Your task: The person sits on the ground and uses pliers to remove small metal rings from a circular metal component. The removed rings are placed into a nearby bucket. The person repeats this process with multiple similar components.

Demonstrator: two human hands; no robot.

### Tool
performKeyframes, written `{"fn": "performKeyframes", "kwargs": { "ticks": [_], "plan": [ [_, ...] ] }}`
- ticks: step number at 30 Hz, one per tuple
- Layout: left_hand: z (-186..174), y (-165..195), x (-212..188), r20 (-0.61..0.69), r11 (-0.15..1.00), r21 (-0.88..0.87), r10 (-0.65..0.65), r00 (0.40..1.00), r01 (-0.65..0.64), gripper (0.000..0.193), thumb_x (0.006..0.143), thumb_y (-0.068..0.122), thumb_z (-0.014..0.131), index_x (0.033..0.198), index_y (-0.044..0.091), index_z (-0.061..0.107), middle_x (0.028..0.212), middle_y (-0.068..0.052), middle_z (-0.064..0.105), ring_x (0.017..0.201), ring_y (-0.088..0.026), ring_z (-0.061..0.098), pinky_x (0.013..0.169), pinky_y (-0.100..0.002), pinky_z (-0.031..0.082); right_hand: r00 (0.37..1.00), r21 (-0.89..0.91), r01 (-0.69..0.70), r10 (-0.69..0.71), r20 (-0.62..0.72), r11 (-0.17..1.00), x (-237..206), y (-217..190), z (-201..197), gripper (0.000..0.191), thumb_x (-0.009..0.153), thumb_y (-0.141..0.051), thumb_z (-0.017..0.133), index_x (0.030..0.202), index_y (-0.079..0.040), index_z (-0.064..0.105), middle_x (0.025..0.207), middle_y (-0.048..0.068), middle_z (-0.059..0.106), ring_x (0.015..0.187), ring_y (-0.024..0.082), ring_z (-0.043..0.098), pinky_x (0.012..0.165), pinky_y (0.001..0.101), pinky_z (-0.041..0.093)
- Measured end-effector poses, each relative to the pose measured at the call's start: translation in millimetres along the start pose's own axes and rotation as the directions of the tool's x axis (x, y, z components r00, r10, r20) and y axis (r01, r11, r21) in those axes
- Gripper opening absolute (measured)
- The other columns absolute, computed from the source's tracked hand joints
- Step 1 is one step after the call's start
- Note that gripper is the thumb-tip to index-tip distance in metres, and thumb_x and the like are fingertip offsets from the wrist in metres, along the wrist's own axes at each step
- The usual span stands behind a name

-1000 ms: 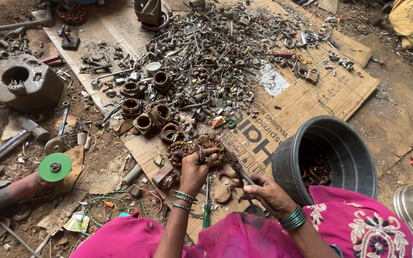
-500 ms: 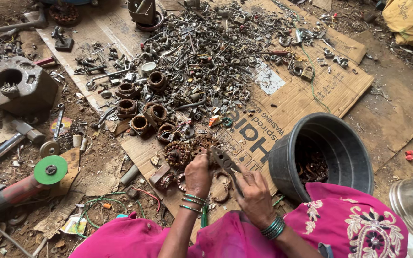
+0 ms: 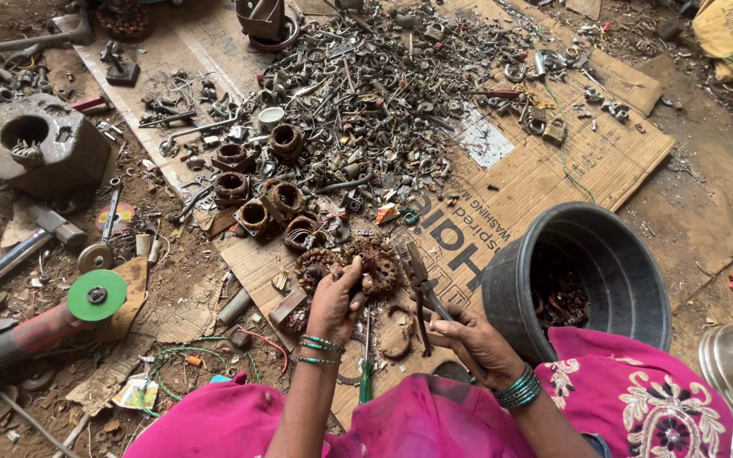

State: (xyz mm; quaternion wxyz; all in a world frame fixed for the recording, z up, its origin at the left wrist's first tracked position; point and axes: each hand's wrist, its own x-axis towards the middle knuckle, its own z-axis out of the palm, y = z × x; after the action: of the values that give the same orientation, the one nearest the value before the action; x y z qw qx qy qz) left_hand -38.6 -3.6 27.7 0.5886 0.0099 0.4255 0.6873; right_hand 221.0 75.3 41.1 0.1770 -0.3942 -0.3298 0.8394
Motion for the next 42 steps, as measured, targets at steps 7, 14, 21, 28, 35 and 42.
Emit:
{"fn": "performKeyframes", "kwargs": {
  "ticks": [7, 14, 21, 28, 35, 42],
  "plan": [
    [-4.0, 9.9, -4.3, 0.063, 0.989, 0.102, -0.114, 0.991, 0.108, 0.025, 0.097, 0.031, 0.068, 0.099, 0.006, 0.07, 0.064, 0.002, 0.062, 0.035, -0.003, 0.04, 0.03, -0.019, 0.025, 0.983, -0.306, 0.114, -0.063, 0.17, 0.945, 1.2, -3.0, -21.5, 0.044, 0.084, -0.015, 0.082, 0.12, 0.005, 0.065, 0.105, 0.006, 0.065, 0.101, 0.016, 0.062, 0.096, 0.0315, 0.051],
    [-9.3, 17.7, -4.9, 0.099, 0.958, 0.278, -0.095, 0.99, 0.064, 0.023, 0.096, 0.029, 0.07, 0.096, 0.007, 0.077, 0.056, 0.006, 0.051, 0.036, -0.002, 0.034, 0.033, -0.02, 0.022, 0.988, -0.439, 0.046, 0.023, 0.151, 0.897, -10.4, -20.9, -17.9, 0.053, 0.08, -0.016, 0.081, 0.129, -0.002, 0.065, 0.103, 0.006, 0.066, 0.1, 0.016, 0.062, 0.093, 0.0295, 0.052],
    [-14.3, 15.8, 1.0, 0.042, 0.899, 0.436, -0.054, 0.998, 0.03, 0.024, 0.093, 0.032, 0.074, 0.095, 0.008, 0.078, 0.061, 0.009, 0.053, 0.048, -0.002, 0.037, 0.041, -0.02, 0.024, 0.989, -0.54, 0.053, 0.031, 0.145, 0.84, -17.4, -23.1, -7.6, 0.025, 0.08, -0.017, 0.08, 0.099, -0.002, 0.071, 0.14, -0.008, 0.057, 0.105, 0.012, 0.061, 0.09, 0.0278, 0.052],
    [-23.8, 9.1, 8.9, 0.114, 0.89, 0.449, 0.033, 0.993, -0.081, 0.024, 0.094, 0.032, 0.073, 0.096, 0.008, 0.077, 0.074, 0.008, 0.065, 0.06, -0.003, 0.048, 0.052, -0.02, 0.036, 0.99, -0.533, 0.024, 0.055, 0.131, 0.846, -17.0, -7.5, -10.7, 0.036, 0.086, -0.015, 0.079, 0.12, -0.007, 0.07, 0.102, 0.001, 0.052, 0.09, 0.01, 0.053, 0.078, 0.0244, 0.047],
    [-21.5, 12.8, 2.4, 0.292, 0.961, 0.213, 0.11, 0.95, -0.177, 0.024, 0.1, 0.03, 0.07, 0.096, 0.007, 0.074, 0.069, 0.009, 0.057, 0.057, -0.001, 0.042, 0.05, -0.019, 0.03, 0.96, -0.246, -0.008, 0.076, 0.27, 0.969, -28.0, -5.6, 10.2, 0.03, 0.092, -0.013, 0.072, 0.114, 0.004, 0.063, 0.091, 0.013, 0.069, 0.074, 0.018, 0.068, 0.064, 0.0312, 0.058],
    [-2.3, 17.2, -11.5, 0.352, 0.968, 0.164, 0.124, 0.928, -0.192, 0.027, 0.101, 0.032, 0.066, 0.091, 0.009, 0.072, 0.063, 0.009, 0.053, 0.049, -0.001, 0.041, 0.043, -0.018, 0.029, 0.978, -0.256, -0.084, 0.129, 0.162, 0.963, -21.0, -7.5, 21.4, 0.031, 0.09, -0.015, 0.065, 0.114, 0.004, 0.062, 0.094, 0.013, 0.073, 0.075, 0.021, 0.073, 0.066, 0.0392, 0.064]
  ]
}}
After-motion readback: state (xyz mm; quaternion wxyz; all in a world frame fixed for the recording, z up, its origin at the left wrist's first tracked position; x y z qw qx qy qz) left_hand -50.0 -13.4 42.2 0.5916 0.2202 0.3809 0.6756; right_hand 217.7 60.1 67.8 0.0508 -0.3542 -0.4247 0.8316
